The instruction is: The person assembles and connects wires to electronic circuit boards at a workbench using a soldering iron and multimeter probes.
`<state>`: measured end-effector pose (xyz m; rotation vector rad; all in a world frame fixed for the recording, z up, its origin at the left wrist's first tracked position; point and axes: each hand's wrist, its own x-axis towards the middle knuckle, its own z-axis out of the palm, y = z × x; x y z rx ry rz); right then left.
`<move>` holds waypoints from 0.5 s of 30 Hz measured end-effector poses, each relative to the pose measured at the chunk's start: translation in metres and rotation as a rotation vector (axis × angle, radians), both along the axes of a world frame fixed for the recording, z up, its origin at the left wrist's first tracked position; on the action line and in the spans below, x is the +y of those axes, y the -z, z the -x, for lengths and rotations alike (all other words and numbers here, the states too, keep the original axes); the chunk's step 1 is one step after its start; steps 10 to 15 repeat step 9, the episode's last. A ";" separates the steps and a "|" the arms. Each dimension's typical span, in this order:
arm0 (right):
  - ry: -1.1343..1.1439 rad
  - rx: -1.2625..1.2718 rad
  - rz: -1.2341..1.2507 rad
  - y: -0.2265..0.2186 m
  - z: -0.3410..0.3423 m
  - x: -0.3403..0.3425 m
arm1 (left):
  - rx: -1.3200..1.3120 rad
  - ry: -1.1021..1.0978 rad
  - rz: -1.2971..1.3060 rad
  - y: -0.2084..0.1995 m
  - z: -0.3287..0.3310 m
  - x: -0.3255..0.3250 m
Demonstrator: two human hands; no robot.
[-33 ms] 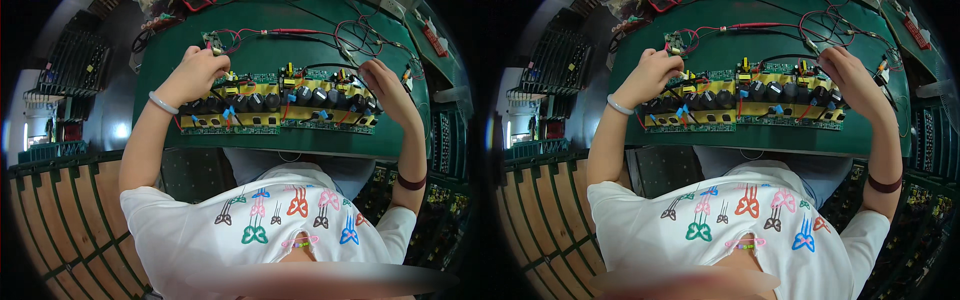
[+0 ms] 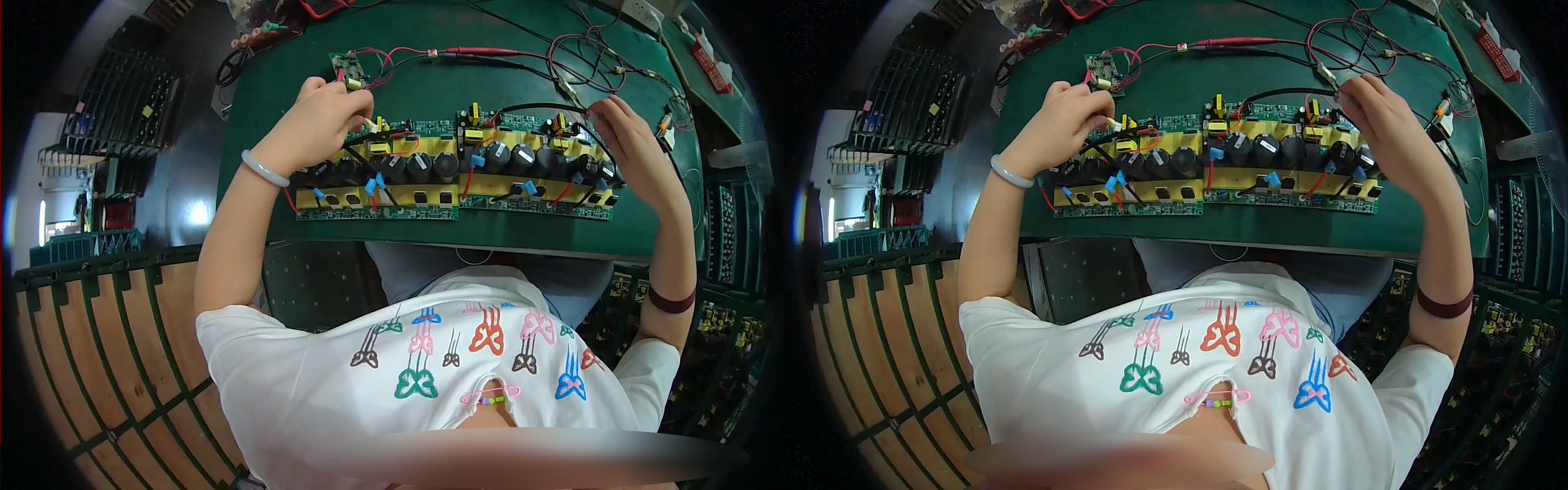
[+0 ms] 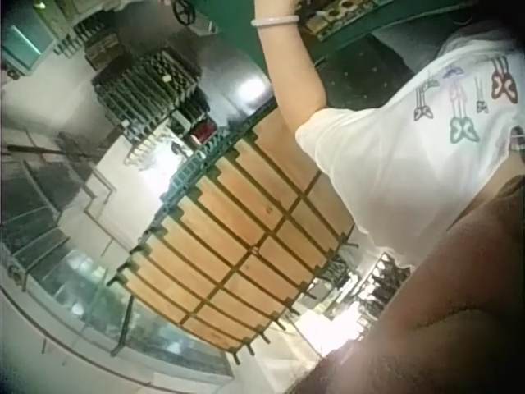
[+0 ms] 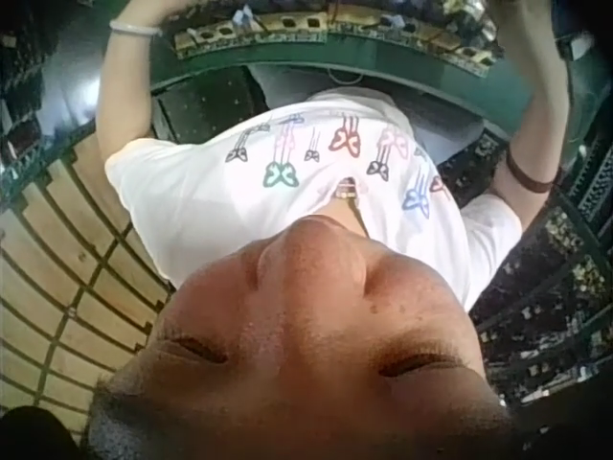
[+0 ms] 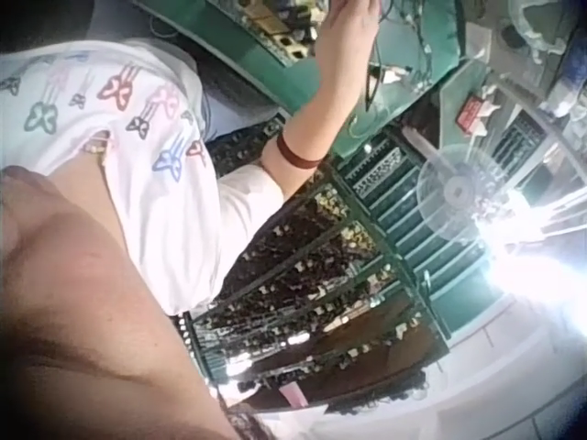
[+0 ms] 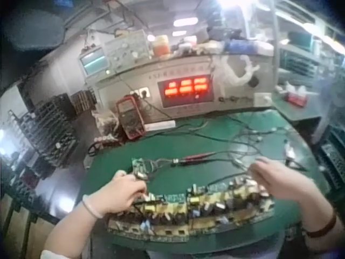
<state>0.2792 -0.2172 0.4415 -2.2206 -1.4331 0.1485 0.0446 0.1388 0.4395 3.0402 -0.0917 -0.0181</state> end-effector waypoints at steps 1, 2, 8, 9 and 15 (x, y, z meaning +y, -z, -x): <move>-0.004 0.002 -0.002 0.000 0.004 0.004 | 0.002 -0.004 -0.002 0.000 0.004 0.004; -0.023 -0.032 -0.024 0.000 0.009 0.008 | 0.057 -0.026 0.107 0.000 0.007 0.008; 0.022 -0.192 0.037 0.003 0.007 0.028 | 0.161 -0.080 0.290 -0.009 0.009 0.018; 0.033 -0.243 0.066 0.002 0.003 0.030 | 0.119 -0.058 0.260 -0.008 0.009 0.021; 0.033 -0.243 0.066 0.002 0.003 0.030 | 0.119 -0.058 0.260 -0.008 0.009 0.021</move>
